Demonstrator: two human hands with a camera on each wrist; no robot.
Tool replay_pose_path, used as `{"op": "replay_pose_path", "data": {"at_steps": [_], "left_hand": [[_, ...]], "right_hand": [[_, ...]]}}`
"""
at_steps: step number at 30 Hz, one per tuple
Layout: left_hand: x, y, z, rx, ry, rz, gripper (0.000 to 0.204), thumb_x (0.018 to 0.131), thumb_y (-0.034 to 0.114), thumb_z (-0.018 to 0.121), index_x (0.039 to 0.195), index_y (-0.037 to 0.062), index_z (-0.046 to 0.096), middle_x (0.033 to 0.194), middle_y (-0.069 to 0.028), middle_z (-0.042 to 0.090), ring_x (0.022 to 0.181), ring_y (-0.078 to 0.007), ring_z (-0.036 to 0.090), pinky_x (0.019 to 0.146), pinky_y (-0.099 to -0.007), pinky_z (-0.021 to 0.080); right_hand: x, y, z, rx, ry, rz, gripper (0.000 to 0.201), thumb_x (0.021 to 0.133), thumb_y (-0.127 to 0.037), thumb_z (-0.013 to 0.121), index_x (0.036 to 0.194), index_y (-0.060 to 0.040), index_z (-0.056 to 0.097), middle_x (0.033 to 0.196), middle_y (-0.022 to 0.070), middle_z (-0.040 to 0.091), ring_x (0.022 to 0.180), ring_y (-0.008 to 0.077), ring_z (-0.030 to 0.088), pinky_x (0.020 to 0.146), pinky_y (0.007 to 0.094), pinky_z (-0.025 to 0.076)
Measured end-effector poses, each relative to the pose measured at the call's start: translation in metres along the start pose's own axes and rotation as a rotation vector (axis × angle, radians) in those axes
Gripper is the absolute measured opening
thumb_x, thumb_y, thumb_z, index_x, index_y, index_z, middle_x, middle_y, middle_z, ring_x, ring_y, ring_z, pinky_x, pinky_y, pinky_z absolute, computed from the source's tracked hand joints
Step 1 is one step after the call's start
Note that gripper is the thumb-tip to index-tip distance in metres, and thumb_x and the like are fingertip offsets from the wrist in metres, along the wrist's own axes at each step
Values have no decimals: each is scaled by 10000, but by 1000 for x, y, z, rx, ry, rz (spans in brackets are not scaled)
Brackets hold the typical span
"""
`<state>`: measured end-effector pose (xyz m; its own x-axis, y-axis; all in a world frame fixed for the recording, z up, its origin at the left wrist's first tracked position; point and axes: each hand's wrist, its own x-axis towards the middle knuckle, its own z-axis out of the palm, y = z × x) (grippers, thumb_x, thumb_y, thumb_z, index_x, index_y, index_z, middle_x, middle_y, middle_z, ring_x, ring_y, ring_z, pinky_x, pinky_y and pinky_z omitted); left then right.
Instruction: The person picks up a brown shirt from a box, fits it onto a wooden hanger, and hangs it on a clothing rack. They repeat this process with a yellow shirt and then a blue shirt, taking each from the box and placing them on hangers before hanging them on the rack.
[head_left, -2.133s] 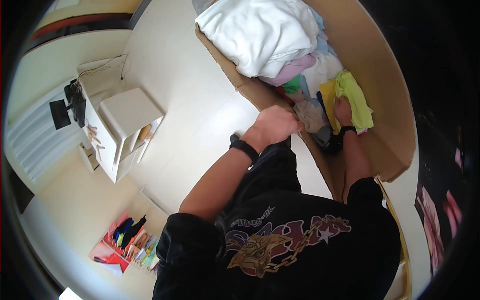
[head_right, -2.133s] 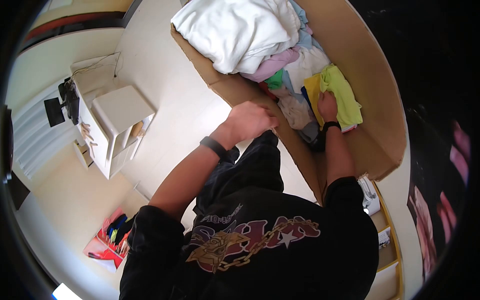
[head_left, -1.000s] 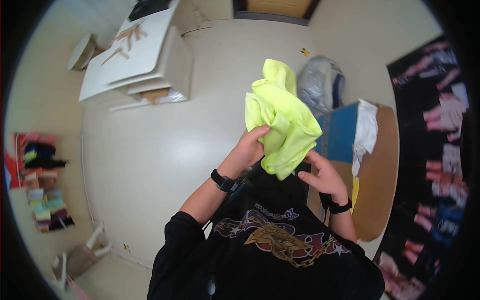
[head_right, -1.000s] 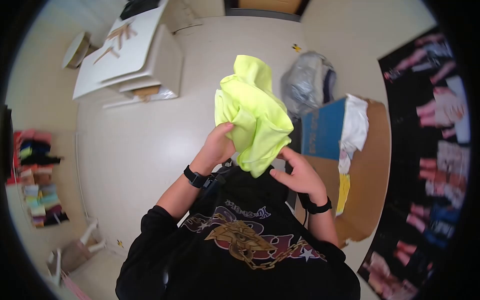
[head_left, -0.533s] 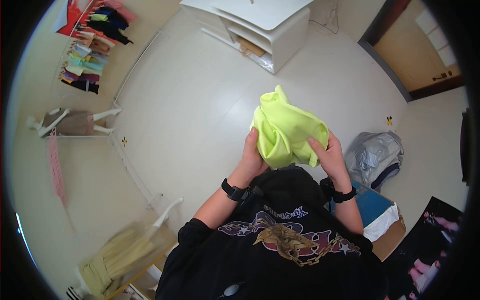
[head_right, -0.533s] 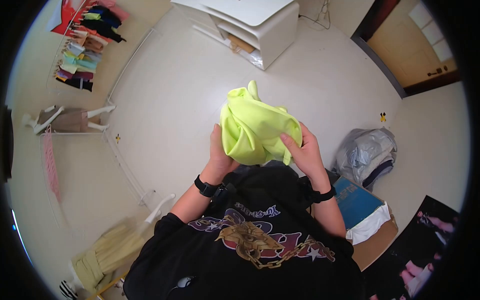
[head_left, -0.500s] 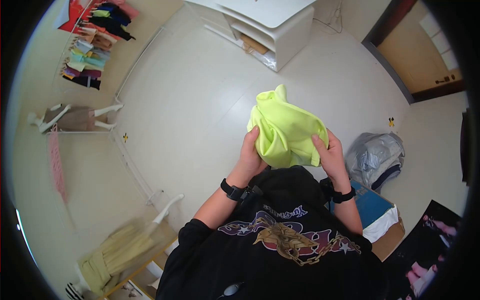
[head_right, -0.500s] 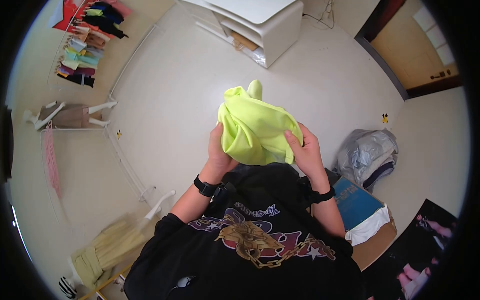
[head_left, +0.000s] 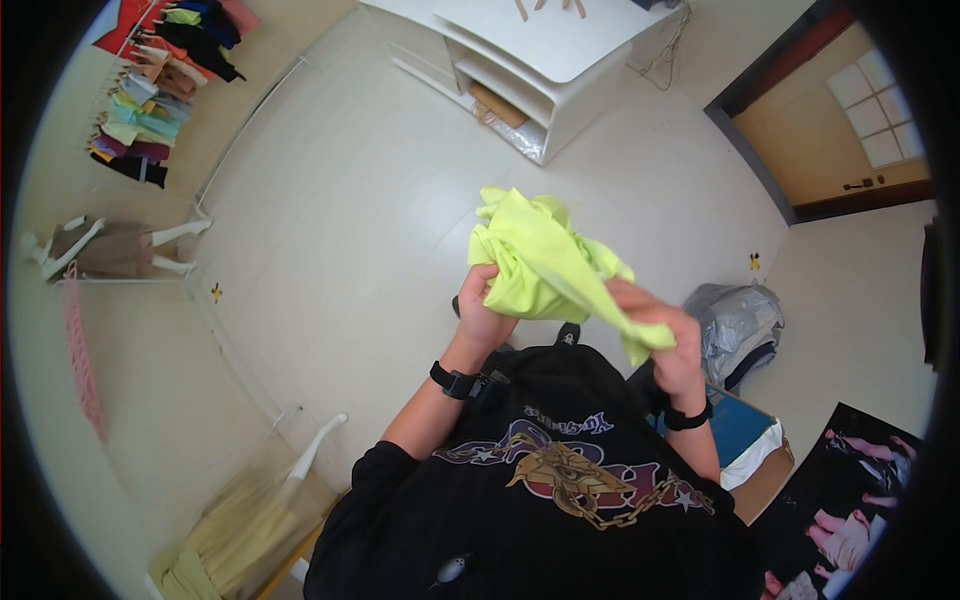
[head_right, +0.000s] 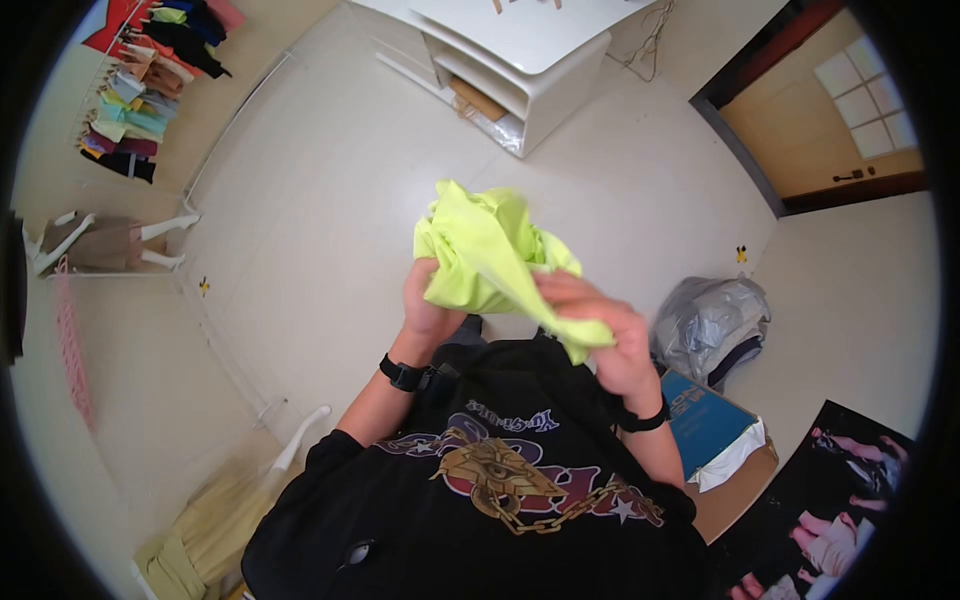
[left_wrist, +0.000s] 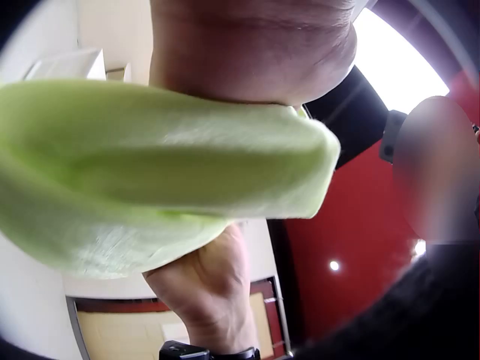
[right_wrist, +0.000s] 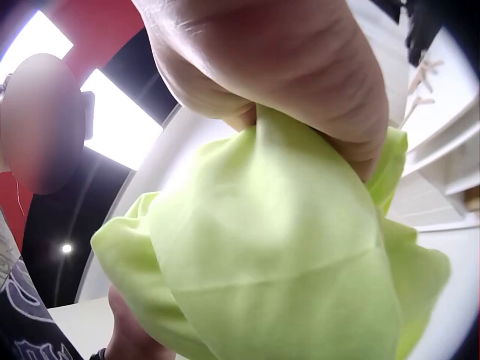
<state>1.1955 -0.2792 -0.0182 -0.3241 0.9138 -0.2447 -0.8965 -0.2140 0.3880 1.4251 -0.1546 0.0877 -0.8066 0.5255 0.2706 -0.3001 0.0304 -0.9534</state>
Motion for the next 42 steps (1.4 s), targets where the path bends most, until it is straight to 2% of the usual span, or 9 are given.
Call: {"op": "replay_pose_path", "data": {"at_steps": [7,11,14,19,20,24,32,39,42], "left_hand": [[44,106,-35,-201,-190,-142,557,1062,276,376,1492,-37,542,1437,-205,659,1293,-322,669,1136,-470,526],[45,147,-22,-230,-174,-95,556,1079,283,355,1480,-51,546,1428,-215,661,1271,-335,682,1118,-479,540],[36,164,-31,-234,-204,-99,468,1096,195,388,1444,-55,575,1402,-192,672,1262,-312,678,1107,-453,547],[29,163,-68,486,-508,602,346,1071,-18,457,1372,-72,619,1364,-129,675,1251,-245,655,1086,-374,539],[24,175,-64,307,-546,383,380,1074,41,443,1402,-74,598,1416,-133,652,1313,-255,623,1140,-386,493],[10,223,-92,617,-153,304,531,1038,137,418,1531,-49,478,1532,-154,570,1421,-282,542,1243,-425,382],[9,339,-83,237,340,744,739,984,277,456,1671,50,305,1726,-129,363,1588,-344,342,1311,-541,239],[48,382,-74,308,350,936,637,1044,290,376,1645,80,400,1693,-98,438,1567,-323,390,1303,-547,269],[77,393,-74,307,318,935,625,1071,302,344,1639,47,388,1698,-121,420,1571,-332,376,1308,-525,254]], "right_hand": [[64,-3,82,-69,-601,161,235,1036,-95,674,1250,-23,742,1308,174,729,1289,409,648,1136,483,467],[76,2,103,-387,-358,553,664,994,-158,755,1590,-54,481,1505,171,626,1399,286,602,1149,392,461],[93,39,113,-50,19,521,795,1020,-164,726,1671,-23,291,1627,165,501,1521,261,466,1238,406,361],[168,97,139,94,223,420,682,1088,-310,676,1618,-2,380,1548,125,570,1401,205,557,1177,371,427],[186,105,144,104,299,461,614,1109,-334,646,1581,6,448,1494,107,618,1335,181,605,1141,347,462],[260,149,160,183,235,578,393,1165,-318,530,1350,1,664,1238,64,753,1098,116,703,994,288,546],[412,220,165,579,95,469,431,1152,-283,497,1422,38,592,1408,159,677,1307,259,646,1144,407,480],[487,263,107,893,-185,366,615,990,-242,485,1507,88,517,1517,223,603,1403,346,582,1211,454,423],[490,271,83,964,-90,410,687,936,-266,503,1520,96,501,1532,235,591,1401,370,585,1213,465,432]]}}
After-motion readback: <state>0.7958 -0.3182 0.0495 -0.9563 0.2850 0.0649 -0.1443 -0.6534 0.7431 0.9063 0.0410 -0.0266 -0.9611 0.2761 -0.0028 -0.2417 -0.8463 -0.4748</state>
